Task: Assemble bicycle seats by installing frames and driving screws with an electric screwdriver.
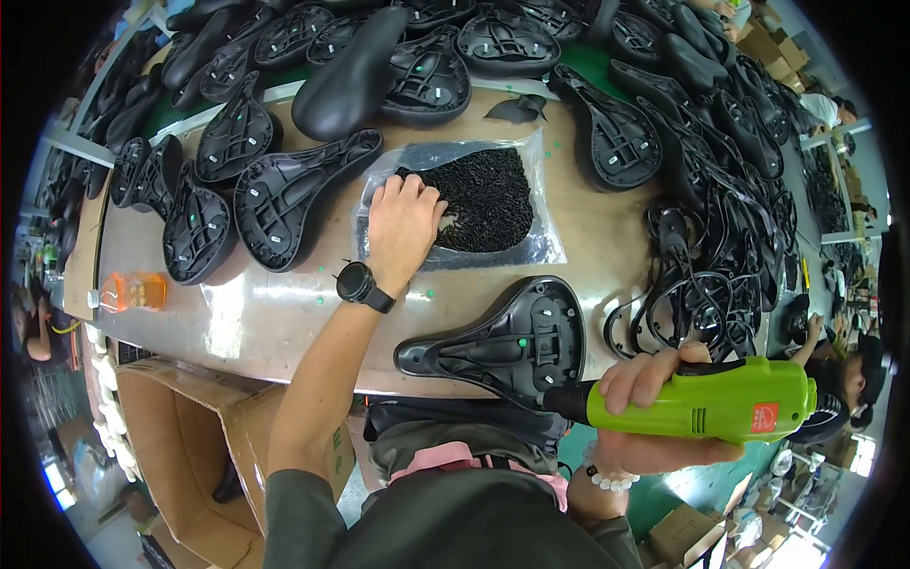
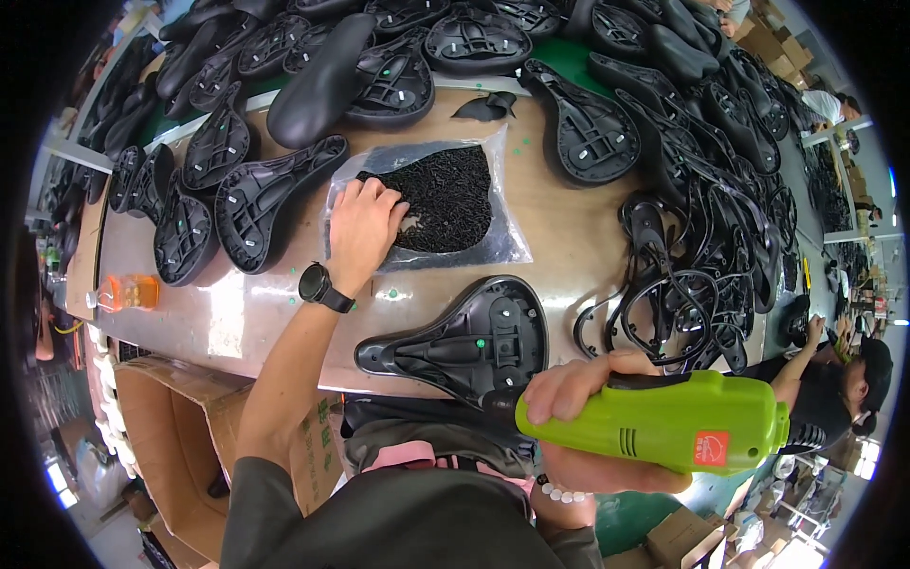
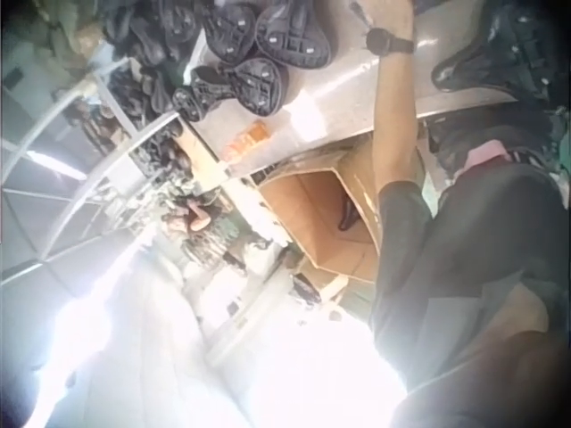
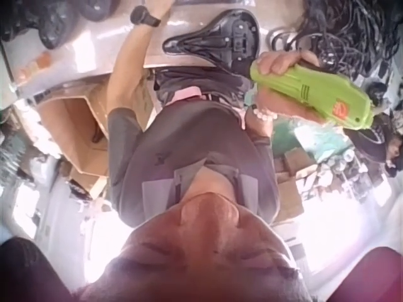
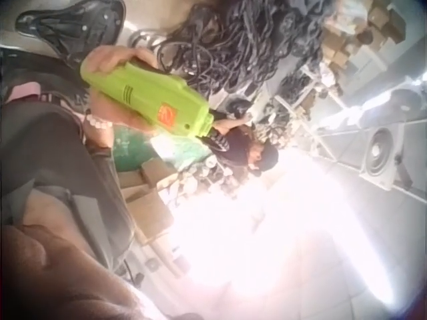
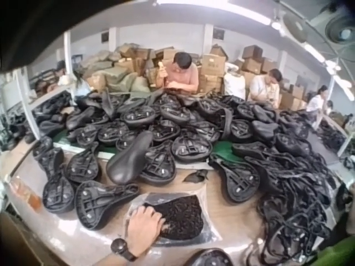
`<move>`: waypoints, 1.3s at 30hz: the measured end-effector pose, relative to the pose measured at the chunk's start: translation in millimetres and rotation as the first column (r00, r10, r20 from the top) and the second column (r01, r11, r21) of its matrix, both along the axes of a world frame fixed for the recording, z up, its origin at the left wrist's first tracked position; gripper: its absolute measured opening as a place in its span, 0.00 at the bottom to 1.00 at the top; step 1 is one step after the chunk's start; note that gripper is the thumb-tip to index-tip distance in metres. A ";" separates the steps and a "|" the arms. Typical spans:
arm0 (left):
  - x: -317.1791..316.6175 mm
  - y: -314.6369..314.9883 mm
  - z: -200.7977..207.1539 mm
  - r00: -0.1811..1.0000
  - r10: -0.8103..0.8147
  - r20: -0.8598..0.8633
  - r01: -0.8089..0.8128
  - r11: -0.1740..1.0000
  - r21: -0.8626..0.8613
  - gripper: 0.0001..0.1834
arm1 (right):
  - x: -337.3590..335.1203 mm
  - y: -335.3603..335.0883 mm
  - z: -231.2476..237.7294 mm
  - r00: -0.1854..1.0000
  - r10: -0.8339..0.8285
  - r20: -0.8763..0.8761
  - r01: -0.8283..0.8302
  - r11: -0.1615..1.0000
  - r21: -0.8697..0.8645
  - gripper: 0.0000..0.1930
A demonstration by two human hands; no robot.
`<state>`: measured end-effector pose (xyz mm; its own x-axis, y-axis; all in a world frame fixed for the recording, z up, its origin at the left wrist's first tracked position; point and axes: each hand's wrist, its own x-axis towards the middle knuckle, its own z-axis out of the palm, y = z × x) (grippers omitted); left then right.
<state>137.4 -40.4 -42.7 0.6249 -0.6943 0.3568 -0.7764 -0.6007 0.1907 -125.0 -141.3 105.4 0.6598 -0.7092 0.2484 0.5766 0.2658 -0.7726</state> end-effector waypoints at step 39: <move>-140.4 21.2 40.9 0.776 -0.574 -0.260 0.365 0.746 -0.557 0.17 | 26.2 -20.4 -29.4 0.981 0.006 0.195 0.051 0.956 -0.288 0.59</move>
<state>-3.1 -19.2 -1.8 0.4155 -0.7560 0.5058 -0.7238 0.0620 0.6873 -98.8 -161.8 76.0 0.5640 -0.6014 0.5659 0.7246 0.0319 -0.6884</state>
